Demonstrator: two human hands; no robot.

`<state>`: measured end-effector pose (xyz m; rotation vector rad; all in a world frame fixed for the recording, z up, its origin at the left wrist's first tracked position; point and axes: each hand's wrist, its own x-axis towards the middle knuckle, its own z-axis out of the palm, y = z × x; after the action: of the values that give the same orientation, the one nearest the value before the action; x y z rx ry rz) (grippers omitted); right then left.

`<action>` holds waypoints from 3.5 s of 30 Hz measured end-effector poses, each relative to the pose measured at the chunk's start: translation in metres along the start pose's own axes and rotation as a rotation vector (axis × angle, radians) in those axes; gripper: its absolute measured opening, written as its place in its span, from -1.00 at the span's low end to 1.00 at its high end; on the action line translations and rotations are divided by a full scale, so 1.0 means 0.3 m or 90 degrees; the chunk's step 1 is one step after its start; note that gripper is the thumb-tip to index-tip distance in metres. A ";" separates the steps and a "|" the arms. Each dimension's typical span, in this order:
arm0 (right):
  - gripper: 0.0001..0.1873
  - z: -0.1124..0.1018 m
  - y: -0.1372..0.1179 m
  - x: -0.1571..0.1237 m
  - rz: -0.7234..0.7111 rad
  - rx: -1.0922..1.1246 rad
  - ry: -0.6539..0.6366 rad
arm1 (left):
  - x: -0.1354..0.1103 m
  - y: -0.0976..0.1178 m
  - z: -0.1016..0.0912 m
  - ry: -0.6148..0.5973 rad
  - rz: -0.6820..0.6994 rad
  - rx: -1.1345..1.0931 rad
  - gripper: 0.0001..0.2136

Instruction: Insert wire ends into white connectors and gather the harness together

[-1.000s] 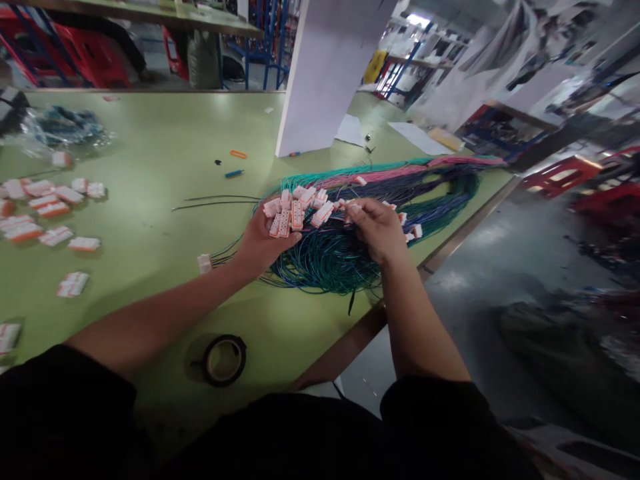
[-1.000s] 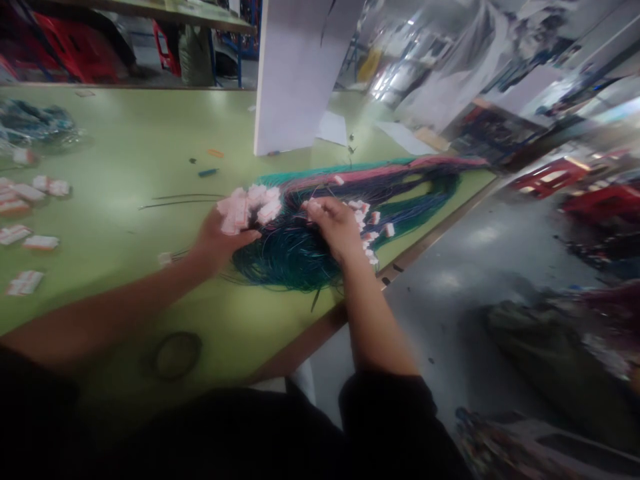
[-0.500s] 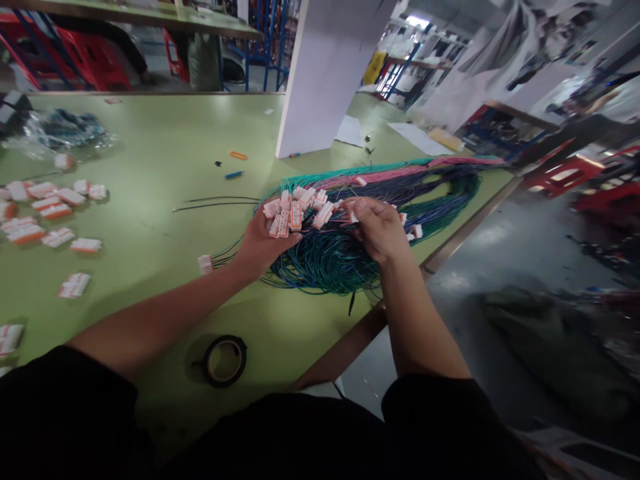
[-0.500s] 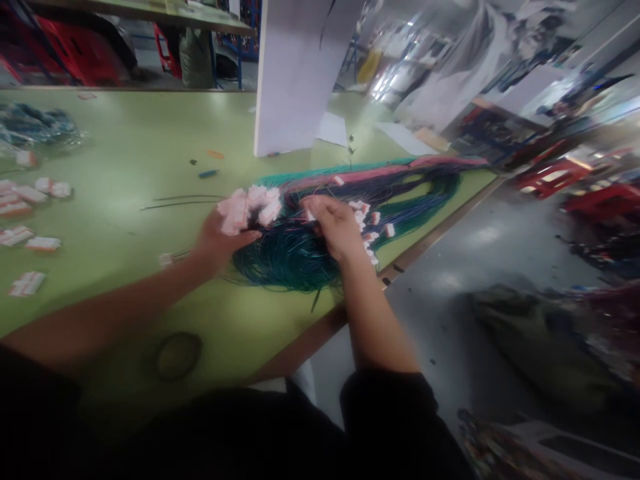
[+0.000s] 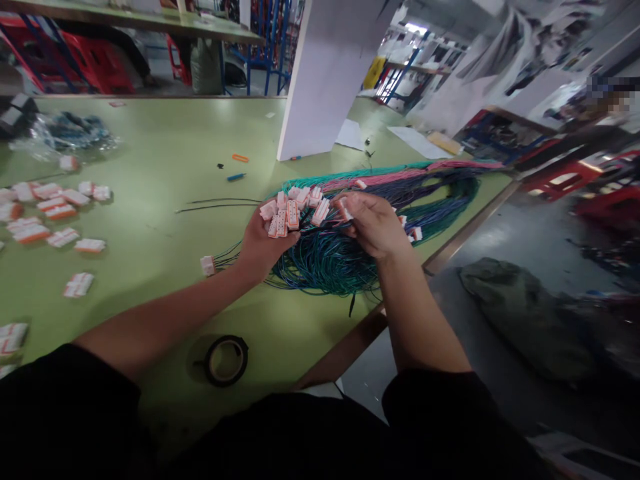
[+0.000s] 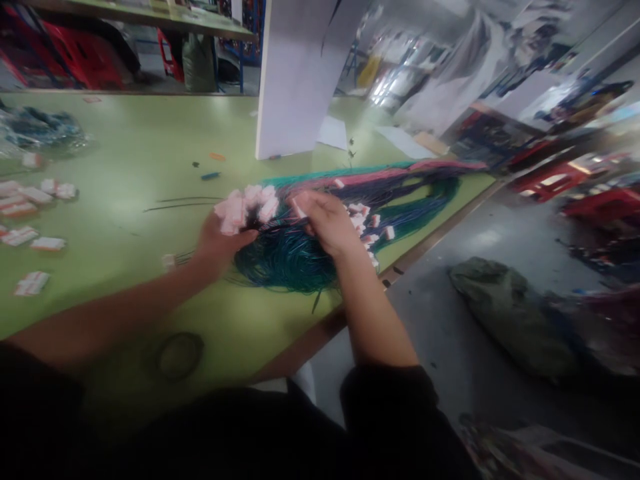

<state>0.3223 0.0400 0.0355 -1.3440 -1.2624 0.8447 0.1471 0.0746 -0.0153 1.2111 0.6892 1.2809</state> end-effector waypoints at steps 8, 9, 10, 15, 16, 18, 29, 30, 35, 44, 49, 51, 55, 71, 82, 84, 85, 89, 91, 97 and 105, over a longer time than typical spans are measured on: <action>-0.56 0.027 -0.012 0.015 0.003 0.035 -0.039 | 0.005 -0.002 -0.002 -0.007 -0.019 -0.026 -0.50; -0.56 0.028 -0.012 0.015 0.008 0.042 -0.038 | 0.004 -0.002 -0.001 -0.008 -0.021 -0.030 -0.50; -0.55 0.030 -0.012 0.015 0.012 0.051 -0.037 | 0.004 -0.003 0.000 -0.008 -0.024 -0.037 -0.50; -0.53 0.042 -0.025 0.016 0.013 0.075 -0.043 | 0.018 -0.015 -0.001 -0.034 -0.038 -0.080 -0.48; -0.54 0.048 -0.030 0.018 0.006 0.072 -0.043 | 0.023 -0.016 -0.003 -0.061 -0.042 -0.087 -0.48; -0.55 0.066 -0.041 0.028 -0.013 0.058 -0.044 | 0.036 -0.015 -0.008 -0.117 -0.052 -0.093 -0.48; -0.52 -0.033 -0.072 0.092 -0.119 -0.228 -0.007 | 0.045 -0.013 -0.003 -0.041 -0.054 -0.065 -0.56; -0.54 -0.070 -0.060 0.098 -0.134 -0.277 0.026 | 0.044 -0.013 -0.001 -0.035 -0.056 -0.065 -0.55; -0.70 -0.182 0.045 0.112 -0.144 -0.606 -0.086 | 0.040 -0.008 0.001 -0.032 -0.073 -0.056 -0.58; -0.76 -0.184 0.081 0.075 -0.106 -0.489 -0.026 | 0.037 -0.017 -0.004 -0.051 -0.079 -0.090 -0.56; -0.74 -0.173 0.036 0.040 -0.067 -0.298 0.028 | 0.035 -0.003 0.002 -0.044 -0.078 -0.074 -0.60; -0.74 -0.166 0.030 0.028 -0.044 -0.258 0.027 | 0.035 0.002 0.005 -0.038 -0.076 -0.064 -0.62; -0.69 -0.152 0.025 0.014 -0.008 -0.197 0.027 | 0.036 0.008 0.005 -0.034 -0.081 -0.062 -0.61; -0.62 -0.120 0.003 0.015 -0.047 -0.108 -0.042 | 0.030 -0.004 -0.001 -0.061 -0.067 -0.086 -0.55; -0.61 -0.107 0.007 0.015 -0.040 -0.104 -0.067 | 0.023 -0.013 -0.001 -0.052 -0.063 -0.112 -0.47; -0.59 -0.105 0.006 0.014 -0.032 -0.109 -0.066 | 0.022 -0.008 0.000 -0.054 -0.062 -0.109 -0.48; -0.59 -0.104 0.005 0.014 -0.027 -0.110 -0.066 | 0.021 -0.005 0.001 -0.056 -0.060 -0.106 -0.48; -0.58 -0.103 0.008 0.016 -0.008 -0.103 -0.073 | 0.020 0.000 0.002 -0.070 -0.050 -0.102 -0.48; -0.59 -0.100 0.007 0.017 -0.016 -0.103 -0.074 | 0.021 -0.004 0.000 -0.075 -0.052 -0.108 -0.47; -0.59 -0.082 -0.034 0.021 -0.071 -0.162 -0.094 | 0.026 -0.018 -0.010 -0.056 -0.057 -0.089 -0.45; -0.62 -0.006 -0.135 0.035 -0.157 -0.335 -0.082 | 0.025 0.008 -0.007 -0.150 -0.011 -0.087 -0.39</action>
<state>0.3170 0.0450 0.0768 -1.5105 -1.7937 0.4423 0.1461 0.0821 -0.0118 1.2168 0.4337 1.1305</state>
